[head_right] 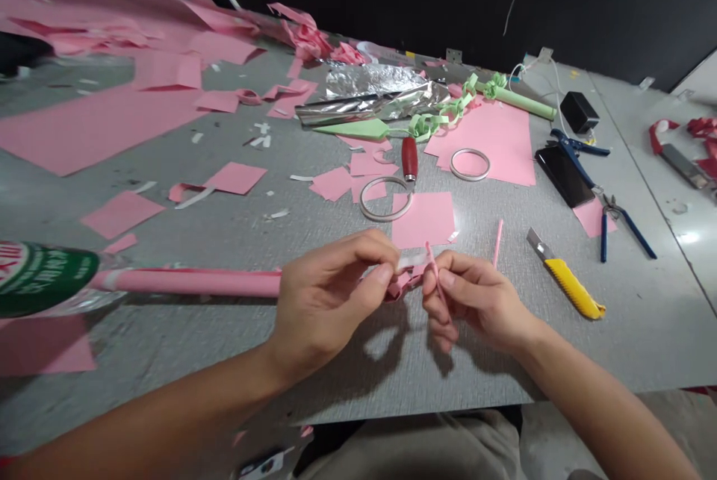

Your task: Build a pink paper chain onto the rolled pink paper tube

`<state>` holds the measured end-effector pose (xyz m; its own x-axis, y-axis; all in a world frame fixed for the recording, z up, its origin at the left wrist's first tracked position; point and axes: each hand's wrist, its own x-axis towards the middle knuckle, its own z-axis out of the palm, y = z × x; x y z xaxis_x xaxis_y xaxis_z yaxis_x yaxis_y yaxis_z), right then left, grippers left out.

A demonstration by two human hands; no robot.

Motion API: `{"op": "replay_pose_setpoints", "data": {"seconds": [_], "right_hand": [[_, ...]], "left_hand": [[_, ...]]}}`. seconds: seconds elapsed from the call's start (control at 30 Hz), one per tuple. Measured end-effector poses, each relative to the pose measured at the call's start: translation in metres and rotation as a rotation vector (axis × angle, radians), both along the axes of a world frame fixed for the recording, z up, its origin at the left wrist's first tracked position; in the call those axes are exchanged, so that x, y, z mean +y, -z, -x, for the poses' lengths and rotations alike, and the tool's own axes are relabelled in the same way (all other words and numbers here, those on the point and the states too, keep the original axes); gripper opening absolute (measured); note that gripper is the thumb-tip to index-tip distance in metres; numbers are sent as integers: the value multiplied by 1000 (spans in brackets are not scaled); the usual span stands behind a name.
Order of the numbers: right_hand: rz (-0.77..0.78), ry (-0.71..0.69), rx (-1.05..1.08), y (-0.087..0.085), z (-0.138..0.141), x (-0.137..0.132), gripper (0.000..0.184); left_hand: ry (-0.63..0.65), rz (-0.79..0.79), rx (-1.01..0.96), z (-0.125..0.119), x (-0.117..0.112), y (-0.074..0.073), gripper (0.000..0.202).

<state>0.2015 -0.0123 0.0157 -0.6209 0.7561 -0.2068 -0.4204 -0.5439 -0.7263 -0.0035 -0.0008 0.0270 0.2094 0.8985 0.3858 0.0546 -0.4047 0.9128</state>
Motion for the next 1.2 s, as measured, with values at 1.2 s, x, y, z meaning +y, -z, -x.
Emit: {"op": "replay_pose_setpoints", "data": {"seconds": [1.2], "right_hand": [[-225,112,-191,8,0,-1,30]], "left_hand": [[130,96,-25,1,8,-1,15]]}}
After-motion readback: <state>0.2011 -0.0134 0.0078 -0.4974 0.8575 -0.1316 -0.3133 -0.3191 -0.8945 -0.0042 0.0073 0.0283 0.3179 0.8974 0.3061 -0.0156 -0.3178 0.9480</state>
